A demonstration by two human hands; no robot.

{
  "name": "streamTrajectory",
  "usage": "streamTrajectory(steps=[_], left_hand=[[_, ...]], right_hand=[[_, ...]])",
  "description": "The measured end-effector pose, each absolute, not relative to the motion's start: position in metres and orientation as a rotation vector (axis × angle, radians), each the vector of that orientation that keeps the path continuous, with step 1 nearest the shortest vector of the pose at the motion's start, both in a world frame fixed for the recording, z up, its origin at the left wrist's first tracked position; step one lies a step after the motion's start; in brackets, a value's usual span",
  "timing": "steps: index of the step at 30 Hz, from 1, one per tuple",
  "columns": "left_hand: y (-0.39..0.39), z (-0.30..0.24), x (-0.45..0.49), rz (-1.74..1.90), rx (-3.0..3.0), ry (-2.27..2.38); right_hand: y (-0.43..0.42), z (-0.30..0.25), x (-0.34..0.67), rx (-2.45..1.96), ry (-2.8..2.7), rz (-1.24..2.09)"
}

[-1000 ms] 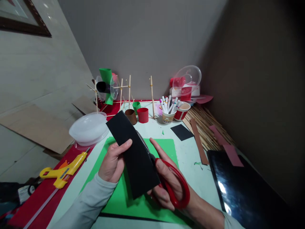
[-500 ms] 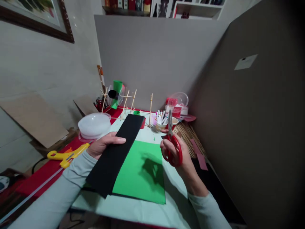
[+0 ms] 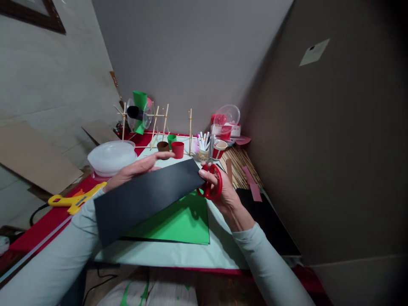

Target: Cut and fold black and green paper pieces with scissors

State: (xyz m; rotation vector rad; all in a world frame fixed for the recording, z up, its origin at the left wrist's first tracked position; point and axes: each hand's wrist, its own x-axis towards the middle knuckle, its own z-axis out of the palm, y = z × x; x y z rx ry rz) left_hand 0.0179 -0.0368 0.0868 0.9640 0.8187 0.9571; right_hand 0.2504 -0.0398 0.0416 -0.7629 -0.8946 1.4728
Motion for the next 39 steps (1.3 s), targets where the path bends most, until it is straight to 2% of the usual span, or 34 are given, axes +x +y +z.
streamTrajectory(steps=[5,11,22,30,39], left_hand=[[-0.013,0.070,0.028,1.323,1.195,0.729],[-0.015,0.055,0.041,1.471,1.260,0.664],[0.000,0.051,0.021,1.546,0.649,0.772],[0.005,0.056,0.014,1.626,0.471,0.877],[0.003,0.052,0.017,1.591,0.422,0.902]], right_hand=[[-0.040,0.036,0.241,-0.767,-0.785,1.543],[-0.047,0.023,0.228,-0.807,-0.824,1.657],[-0.064,0.025,0.224,-0.824,-1.112,1.703],[-0.065,-0.005,0.216,-0.786,-1.174,2.188],[-0.074,-0.004,0.216,-0.908,-1.095,2.245]])
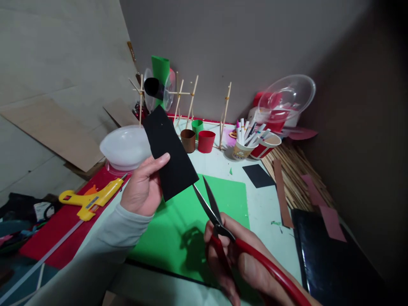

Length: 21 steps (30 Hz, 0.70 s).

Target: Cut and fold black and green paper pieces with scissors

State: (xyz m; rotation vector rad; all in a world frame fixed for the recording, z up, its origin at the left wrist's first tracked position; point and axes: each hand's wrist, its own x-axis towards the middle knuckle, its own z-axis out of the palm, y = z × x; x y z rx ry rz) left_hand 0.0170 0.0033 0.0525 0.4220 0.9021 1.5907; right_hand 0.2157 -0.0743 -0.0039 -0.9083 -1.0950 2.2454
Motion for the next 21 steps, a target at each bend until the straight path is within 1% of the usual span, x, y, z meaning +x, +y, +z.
streamTrajectory(steps=[6,10,17,21], left_hand=[[0.004,0.056,0.019,1.536,0.333,1.001],[0.004,0.056,0.018,1.523,0.324,1.009],[0.004,0.054,0.017,1.530,0.350,0.991],[0.004,0.054,0.017,1.545,0.316,1.000]], right_hand=[[-0.071,0.004,0.217,-0.855,-1.090,2.224],[-0.072,0.010,0.213,-0.917,-1.048,2.240],[-0.076,0.000,0.219,-0.819,-1.094,2.301],[-0.078,-0.003,0.221,-0.841,-1.068,2.311]])
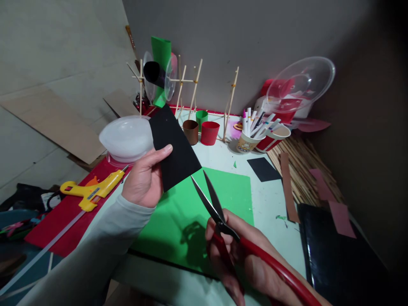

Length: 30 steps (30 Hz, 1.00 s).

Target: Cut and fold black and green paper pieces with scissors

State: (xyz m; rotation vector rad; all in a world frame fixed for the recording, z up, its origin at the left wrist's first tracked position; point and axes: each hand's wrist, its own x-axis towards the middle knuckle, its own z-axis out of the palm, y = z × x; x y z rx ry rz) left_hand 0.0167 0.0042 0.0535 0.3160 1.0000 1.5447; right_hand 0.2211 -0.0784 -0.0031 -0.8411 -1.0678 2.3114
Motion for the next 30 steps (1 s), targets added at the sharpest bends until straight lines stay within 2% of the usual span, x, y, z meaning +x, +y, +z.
streamTrajectory(steps=[30], left_hand=[[0.004,0.053,0.017,1.520,0.368,0.992]], right_hand=[[-0.069,0.010,0.209,-0.985,-1.053,2.273]])
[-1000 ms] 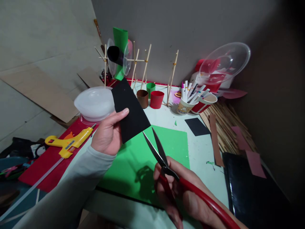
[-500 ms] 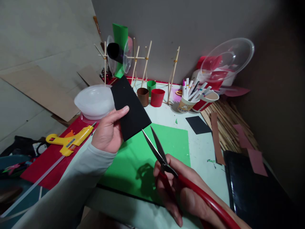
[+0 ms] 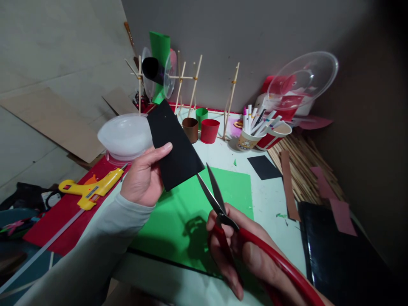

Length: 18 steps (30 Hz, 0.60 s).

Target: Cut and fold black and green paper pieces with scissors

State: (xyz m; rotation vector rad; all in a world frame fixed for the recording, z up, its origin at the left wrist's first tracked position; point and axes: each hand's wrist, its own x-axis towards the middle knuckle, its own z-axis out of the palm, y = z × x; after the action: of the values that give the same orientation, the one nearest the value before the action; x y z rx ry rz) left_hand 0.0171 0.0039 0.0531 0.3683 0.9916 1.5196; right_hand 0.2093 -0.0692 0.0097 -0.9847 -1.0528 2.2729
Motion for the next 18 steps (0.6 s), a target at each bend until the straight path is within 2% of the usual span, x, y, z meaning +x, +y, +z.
streamTrajectory(steps=[6,11,18], left_hand=[[0.000,0.048,0.020,1.457,0.557,0.944],[-0.002,0.043,0.021,1.393,0.660,0.917],[-0.003,0.039,0.024,1.344,0.705,0.912]], right_hand=[[-0.073,0.016,0.216,-0.712,-1.085,2.133],[-0.079,0.031,0.214,-0.689,-1.096,2.014],[-0.079,0.020,0.208,-0.670,-1.021,2.008]])
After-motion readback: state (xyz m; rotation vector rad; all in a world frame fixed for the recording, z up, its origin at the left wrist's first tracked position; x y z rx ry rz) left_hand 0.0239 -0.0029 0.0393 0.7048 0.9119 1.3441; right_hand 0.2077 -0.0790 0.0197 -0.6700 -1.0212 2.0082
